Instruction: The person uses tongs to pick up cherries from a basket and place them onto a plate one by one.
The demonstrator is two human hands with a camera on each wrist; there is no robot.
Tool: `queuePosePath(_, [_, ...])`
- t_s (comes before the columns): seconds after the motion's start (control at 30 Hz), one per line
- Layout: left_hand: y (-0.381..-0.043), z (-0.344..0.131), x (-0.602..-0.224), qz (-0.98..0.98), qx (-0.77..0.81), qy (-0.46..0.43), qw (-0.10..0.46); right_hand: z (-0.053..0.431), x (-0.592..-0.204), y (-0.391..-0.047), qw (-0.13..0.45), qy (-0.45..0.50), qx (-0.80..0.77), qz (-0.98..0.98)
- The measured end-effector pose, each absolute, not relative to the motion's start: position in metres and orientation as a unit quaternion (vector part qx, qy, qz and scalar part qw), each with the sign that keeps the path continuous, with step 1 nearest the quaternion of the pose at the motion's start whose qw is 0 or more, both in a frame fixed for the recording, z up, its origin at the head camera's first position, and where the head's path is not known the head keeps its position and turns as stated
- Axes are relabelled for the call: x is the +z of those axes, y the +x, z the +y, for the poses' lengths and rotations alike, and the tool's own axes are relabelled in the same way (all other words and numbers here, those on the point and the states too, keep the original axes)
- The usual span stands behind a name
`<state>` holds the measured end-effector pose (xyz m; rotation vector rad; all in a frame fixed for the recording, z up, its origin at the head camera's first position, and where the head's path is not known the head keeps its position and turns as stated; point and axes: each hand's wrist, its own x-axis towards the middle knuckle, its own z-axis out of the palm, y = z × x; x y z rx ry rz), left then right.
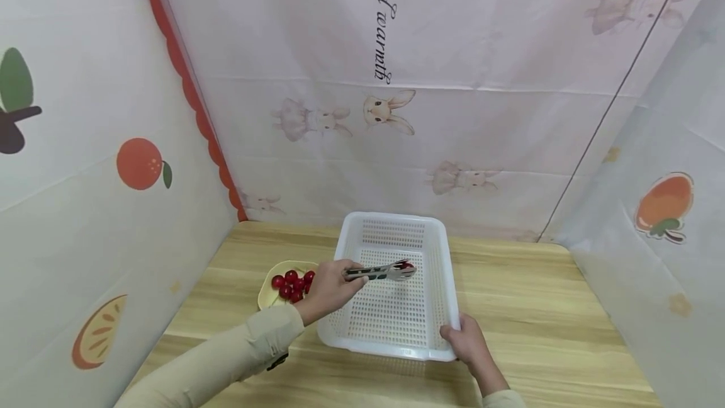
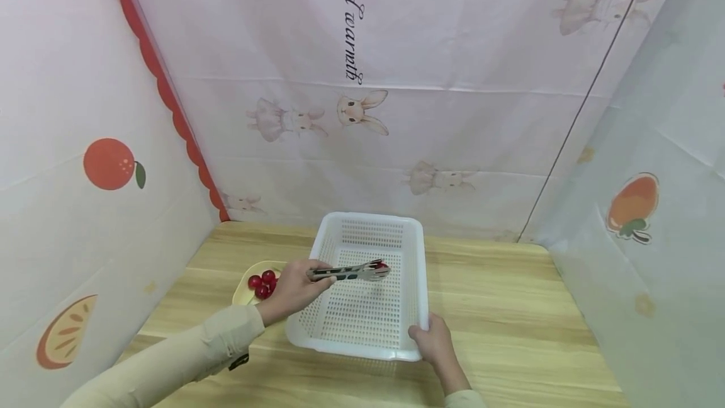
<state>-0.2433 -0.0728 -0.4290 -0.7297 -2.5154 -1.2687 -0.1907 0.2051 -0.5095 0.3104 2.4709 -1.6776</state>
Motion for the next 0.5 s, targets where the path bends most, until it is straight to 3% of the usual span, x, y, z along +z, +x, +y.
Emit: queuePosePath(0.5, [-0.224,-0.103,-0.441,-0.86,-0.448,-0.193,0.152,0.206,-0.512,-0.191,0.073,0.104,-0.561,0.818])
